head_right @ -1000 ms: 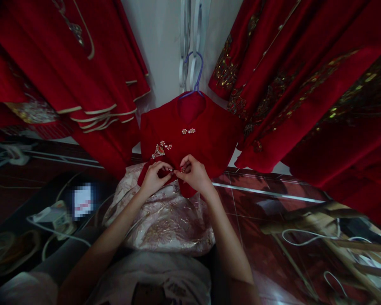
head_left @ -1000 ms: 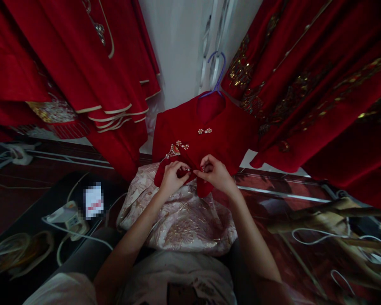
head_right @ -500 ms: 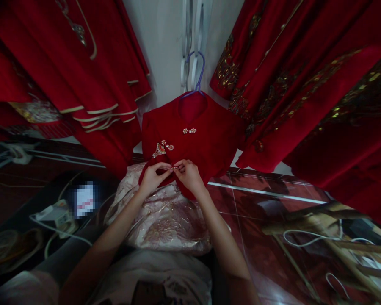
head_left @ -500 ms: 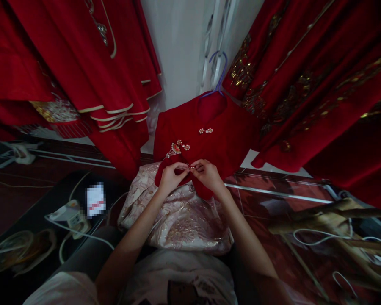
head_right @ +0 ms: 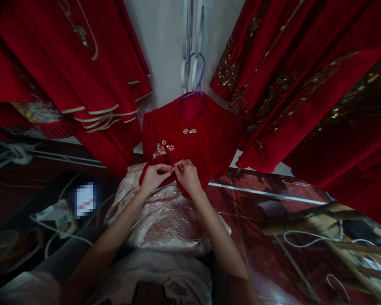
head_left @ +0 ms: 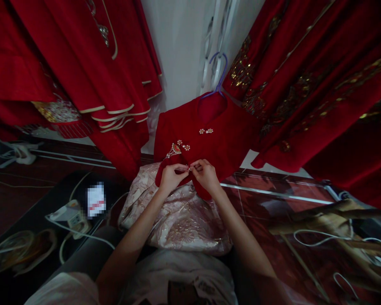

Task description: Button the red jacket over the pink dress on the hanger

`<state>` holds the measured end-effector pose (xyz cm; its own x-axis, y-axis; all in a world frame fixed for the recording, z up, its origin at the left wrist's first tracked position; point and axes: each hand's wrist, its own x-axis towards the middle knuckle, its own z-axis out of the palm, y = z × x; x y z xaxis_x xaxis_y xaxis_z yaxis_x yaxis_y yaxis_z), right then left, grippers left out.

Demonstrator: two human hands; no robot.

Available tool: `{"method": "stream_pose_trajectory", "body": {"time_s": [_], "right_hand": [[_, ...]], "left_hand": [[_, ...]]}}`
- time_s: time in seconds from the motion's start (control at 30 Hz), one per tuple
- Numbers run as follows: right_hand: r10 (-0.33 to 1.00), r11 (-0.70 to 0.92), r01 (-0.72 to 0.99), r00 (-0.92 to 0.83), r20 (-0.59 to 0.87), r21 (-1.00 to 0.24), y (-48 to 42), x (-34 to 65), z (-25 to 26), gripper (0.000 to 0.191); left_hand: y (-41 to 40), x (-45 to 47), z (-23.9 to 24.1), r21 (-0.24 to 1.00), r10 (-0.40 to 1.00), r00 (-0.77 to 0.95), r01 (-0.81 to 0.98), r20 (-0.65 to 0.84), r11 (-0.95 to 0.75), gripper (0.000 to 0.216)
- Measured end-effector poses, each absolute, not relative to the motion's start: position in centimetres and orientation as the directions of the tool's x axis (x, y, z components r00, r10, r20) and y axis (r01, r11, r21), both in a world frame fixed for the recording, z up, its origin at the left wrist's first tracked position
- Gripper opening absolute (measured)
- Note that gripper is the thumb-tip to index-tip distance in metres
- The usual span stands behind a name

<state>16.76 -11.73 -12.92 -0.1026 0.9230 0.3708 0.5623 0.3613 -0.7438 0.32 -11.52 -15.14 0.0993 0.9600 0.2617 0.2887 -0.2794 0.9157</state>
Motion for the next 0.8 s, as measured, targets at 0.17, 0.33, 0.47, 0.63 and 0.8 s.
{"method": "stream_pose_trajectory", "body": {"time_s": [0.17, 0.33, 0.47, 0.63, 0.8], "right_hand": [[0.921, 0.374, 0.567, -0.130, 0.368, -0.734, -11.7, 16.7, -13.3, 0.006], [0.916, 0.391, 0.569, -0.162, 0.367, -0.724, -11.5, 16.8, -13.6, 0.007], [0.915, 0.395, 0.589, -0.180, 0.362, -0.705, -11.5, 16.8, -13.7, 0.008], [0.924, 0.369, 0.639, -0.176, 0.339, -0.675, -11.8, 16.6, -13.5, 0.009], [0.933, 0.338, 0.716, -0.166, 0.321, -0.611, -12.0, 16.3, -13.9, 0.010]], "left_hand": [[-11.7, 0.1, -15.1, 0.895, 0.961, 0.101, 0.350, 0.257, -0.276, 0.015], [-11.7, 0.3, -15.1, 0.882, 0.963, 0.085, 0.388, 0.255, -0.268, 0.014], [-11.4, 0.5, -15.2, 0.877, 0.961, 0.097, 0.393, 0.261, -0.277, 0.013], [-11.0, 0.6, -15.3, 0.842, 0.954, 0.142, 0.447, 0.265, -0.301, 0.010], [-10.7, 0.8, -15.6, 0.739, 0.935, 0.213, 0.573, 0.284, -0.355, 0.010]]}}
